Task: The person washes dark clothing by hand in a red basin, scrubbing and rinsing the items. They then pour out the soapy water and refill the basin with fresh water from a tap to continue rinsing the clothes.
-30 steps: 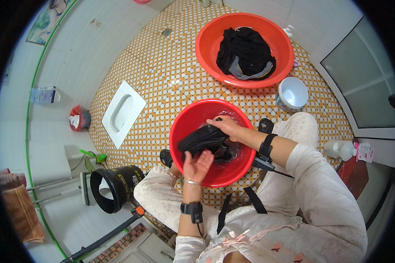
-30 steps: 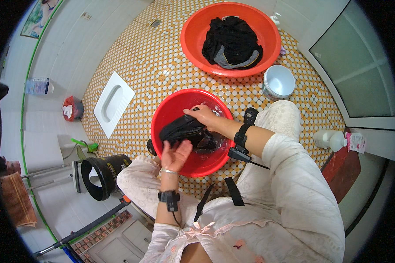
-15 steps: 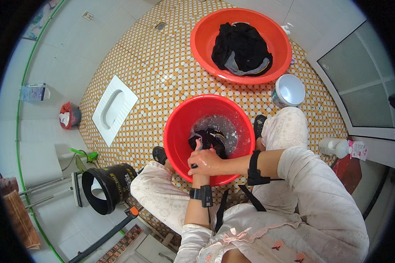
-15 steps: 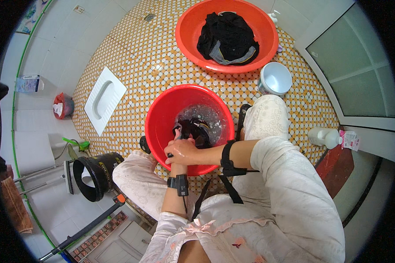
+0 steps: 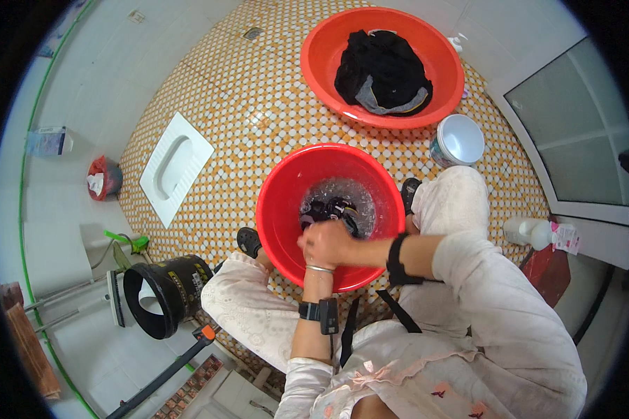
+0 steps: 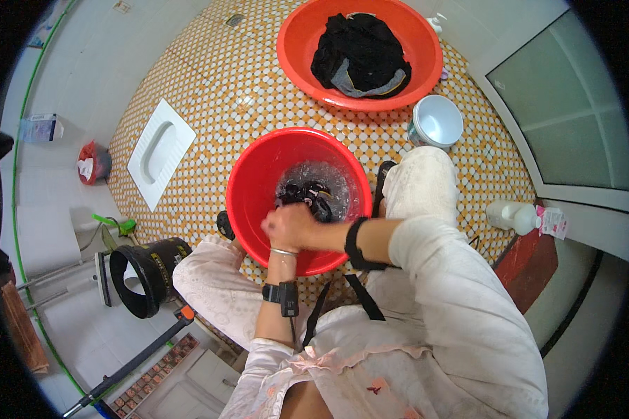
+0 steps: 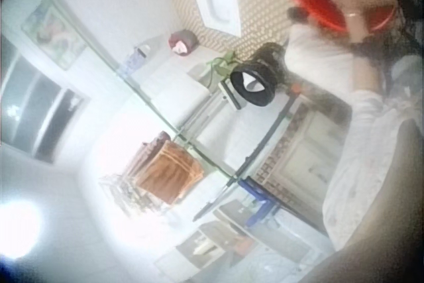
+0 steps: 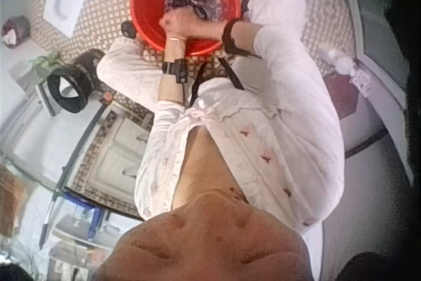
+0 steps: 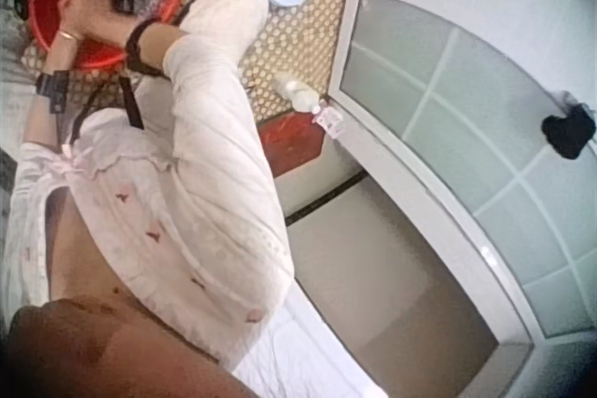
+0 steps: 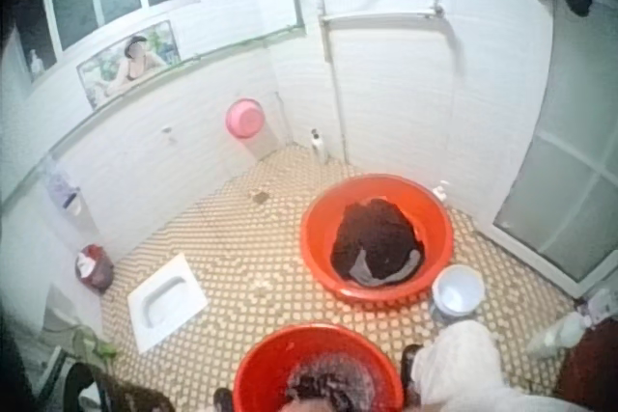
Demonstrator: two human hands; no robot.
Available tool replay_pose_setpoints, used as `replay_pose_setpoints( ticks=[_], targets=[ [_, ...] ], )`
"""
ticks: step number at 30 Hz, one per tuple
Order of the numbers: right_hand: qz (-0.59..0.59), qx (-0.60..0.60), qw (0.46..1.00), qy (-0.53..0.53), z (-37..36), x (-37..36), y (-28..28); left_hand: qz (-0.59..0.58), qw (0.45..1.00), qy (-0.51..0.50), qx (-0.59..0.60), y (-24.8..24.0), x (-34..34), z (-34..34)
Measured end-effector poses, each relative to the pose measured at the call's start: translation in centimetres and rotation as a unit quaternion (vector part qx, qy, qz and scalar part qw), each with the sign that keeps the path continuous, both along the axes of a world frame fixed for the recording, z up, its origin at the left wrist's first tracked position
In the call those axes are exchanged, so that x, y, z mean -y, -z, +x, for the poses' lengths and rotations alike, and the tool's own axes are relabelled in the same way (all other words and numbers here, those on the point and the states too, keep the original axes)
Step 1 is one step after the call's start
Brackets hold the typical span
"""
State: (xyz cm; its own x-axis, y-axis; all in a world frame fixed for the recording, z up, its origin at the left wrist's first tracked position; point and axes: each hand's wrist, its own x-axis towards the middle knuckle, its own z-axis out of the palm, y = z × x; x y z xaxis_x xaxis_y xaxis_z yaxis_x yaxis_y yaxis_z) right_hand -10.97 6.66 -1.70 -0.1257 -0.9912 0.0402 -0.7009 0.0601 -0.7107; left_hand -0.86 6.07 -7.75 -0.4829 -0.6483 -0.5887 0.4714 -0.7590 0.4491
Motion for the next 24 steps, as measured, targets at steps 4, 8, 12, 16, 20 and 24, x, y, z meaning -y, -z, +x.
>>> replay_pose_setpoints(
  ticks=[4, 8, 12, 16, 20, 24],
  targets=[
    [0.065, -0.041, 0.992, 0.096, -3.9, 2.4, 4.0, 0.103, 0.994, 0.004, 0.037, -0.6, 2.1, -1.5],
    [0.193, 0.035, 0.971, 0.136, -5.3, 3.3, 5.2, 0.061, 0.997, -0.021, 0.038, -1.3, 4.2, -0.7],
    [0.243, 0.051, 0.922, 0.295, -7.1, 5.2, 6.2, 0.206, 0.965, -0.031, 0.156, -0.3, 6.5, -0.7],
    [0.277, 0.041, 0.928, 0.248, -7.6, 7.5, 11.8, 0.281, 0.938, -0.029, 0.2, 2.8, 8.7, -2.9],
    [0.28, -0.045, 0.926, 0.248, -6.6, 7.2, 17.9, 0.32, 0.926, -0.03, 0.198, 6.6, 11.0, -4.5],
    [0.274, -0.119, 0.933, 0.202, -5.4, 5.6, 21.1, 0.34, 0.921, -0.015, 0.19, 10.9, 11.2, -5.1]
  ],
)
